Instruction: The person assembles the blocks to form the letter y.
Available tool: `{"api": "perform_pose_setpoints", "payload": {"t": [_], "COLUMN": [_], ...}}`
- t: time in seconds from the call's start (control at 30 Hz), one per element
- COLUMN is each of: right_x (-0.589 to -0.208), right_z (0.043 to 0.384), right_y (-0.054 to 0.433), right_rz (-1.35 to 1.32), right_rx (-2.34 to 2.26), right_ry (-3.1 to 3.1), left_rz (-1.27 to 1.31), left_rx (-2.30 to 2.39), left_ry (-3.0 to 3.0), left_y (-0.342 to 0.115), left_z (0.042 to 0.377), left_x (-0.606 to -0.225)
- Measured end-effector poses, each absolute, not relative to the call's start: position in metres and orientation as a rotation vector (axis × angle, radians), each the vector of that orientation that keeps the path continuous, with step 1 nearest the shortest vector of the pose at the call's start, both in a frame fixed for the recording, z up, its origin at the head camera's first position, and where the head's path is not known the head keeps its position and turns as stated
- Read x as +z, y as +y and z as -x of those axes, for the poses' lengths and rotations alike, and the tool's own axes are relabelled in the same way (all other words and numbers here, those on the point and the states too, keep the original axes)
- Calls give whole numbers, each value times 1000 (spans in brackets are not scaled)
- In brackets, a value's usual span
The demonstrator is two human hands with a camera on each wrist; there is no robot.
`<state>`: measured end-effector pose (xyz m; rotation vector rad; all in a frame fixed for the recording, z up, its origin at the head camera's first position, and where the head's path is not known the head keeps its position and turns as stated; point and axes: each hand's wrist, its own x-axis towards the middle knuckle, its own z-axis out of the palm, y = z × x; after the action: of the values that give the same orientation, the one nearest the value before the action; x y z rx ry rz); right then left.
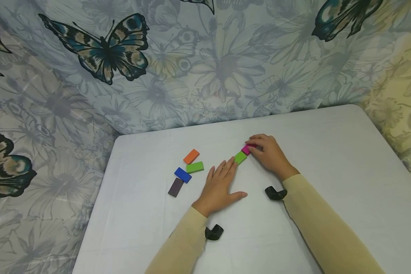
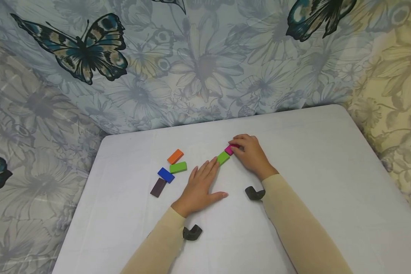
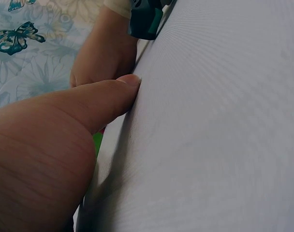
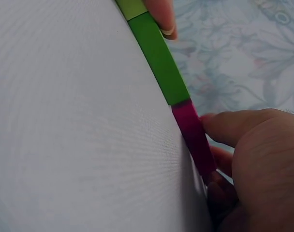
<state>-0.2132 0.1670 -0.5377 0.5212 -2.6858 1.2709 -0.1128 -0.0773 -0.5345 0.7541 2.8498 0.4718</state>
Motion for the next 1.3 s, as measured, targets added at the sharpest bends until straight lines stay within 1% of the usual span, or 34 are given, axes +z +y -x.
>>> {"api": "perform_pose_setpoints", "payload": {"t": [0.6, 0.8, 0.9, 1.3], "right_x": [-537, -536, -534, -535], "right_z": [205, 200, 197, 200], "right_y": [163, 168, 172, 171], "right_rz": [-486, -432, -445, -470], "right_rx": [1267, 1379, 1433, 1417], "right_ry": [-2733, -2722, -2718, -2738], "left_rz": [-753, -755, -755, -765], "left_rx": [479, 486, 481, 478], "left_ry": [2848, 2846, 2847, 2853], "left_y": [-80, -78, -77, -77], "left_z": [112, 112, 112, 112], "left_x": [-535, -534, -534, -532]}}
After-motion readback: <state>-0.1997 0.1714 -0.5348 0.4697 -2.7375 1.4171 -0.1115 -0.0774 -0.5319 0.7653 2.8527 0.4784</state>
